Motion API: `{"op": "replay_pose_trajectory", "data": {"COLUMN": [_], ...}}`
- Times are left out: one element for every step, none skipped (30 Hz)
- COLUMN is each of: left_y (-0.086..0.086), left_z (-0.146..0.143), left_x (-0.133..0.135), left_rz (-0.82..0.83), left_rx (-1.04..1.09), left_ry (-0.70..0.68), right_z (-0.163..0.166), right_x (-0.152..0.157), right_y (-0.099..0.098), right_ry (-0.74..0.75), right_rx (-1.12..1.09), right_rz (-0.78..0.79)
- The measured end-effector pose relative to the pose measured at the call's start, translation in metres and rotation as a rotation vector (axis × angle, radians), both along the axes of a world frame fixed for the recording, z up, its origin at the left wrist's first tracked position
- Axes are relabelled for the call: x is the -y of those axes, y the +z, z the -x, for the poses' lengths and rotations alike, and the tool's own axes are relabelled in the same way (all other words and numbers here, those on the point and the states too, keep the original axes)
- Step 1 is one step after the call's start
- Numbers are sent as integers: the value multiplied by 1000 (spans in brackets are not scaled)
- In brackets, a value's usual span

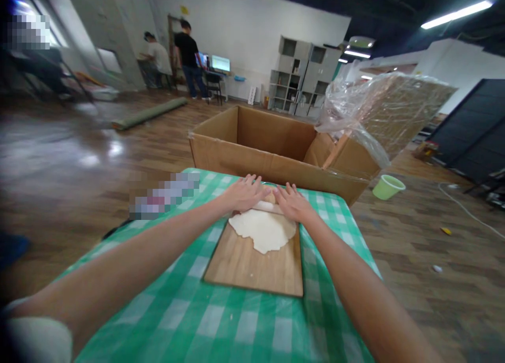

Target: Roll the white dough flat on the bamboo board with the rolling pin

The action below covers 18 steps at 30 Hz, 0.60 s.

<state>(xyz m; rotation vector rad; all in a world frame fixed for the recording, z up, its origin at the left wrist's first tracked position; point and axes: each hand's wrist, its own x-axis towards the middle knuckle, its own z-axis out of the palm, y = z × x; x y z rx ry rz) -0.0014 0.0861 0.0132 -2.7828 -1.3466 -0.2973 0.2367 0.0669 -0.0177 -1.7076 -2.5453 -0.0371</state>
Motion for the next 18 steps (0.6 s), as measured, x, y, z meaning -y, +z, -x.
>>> {"op": "replay_pose_trajectory", "data": {"left_y": [0, 0, 0, 0, 0, 0, 1, 1, 1, 2, 2, 1, 0, -2, -4, -6, -10, -13], "left_z": [0, 1, 2, 3, 4, 5, 6, 6, 7, 9, 10, 12, 14, 16, 19, 23, 27, 31], "left_x": [1, 4, 8, 13, 19, 25, 32, 39, 46, 53, 60, 68, 76, 85, 94, 104, 115, 126], "left_rz": [0, -5, -12, -18, -22, -27, -32, -40, -48, -57, -65, -73, -79, -87, -97, -112, -127, -143], "left_rx": [-6, -5, 3, 15, 28, 42, 55, 68, 80, 91, 102, 115, 127, 137, 145, 153, 159, 165], "left_ry": [-5, -12, -17, -20, -20, -15, -6, 8, 22, 32, 35, 33, 23, 7, -12, -29, -45, -58], "right_z": [0, 0, 0, 2, 3, 6, 8, 11, 14, 18, 22, 25, 29, 32, 35, 37, 40, 42], "right_x": [2, 6, 12, 18, 25, 33, 41, 50, 59, 69, 78, 88, 98, 109, 121, 132, 145, 157], "right_y": [0, 0, 0, 1, 2, 3, 5, 6, 9, 11, 13, 15, 16, 17, 18, 17, 16, 15], "right_ry": [-5, -12, -18, -20, -19, -13, -11, -21, -44, -72, -100, -118, -122, -113, -99, -86, -76, -68], "right_rx": [7, 13, 19, 23, 23, 21, 14, 4, -10, -24, -37, -50, -61, -69, -75, -79, -82, -83], "right_rz": [-10, -26, -44, -62, -77, -84, -87, -86, -82, -77, -71, -68, -68, -72, -82, -97, -115, -133]}}
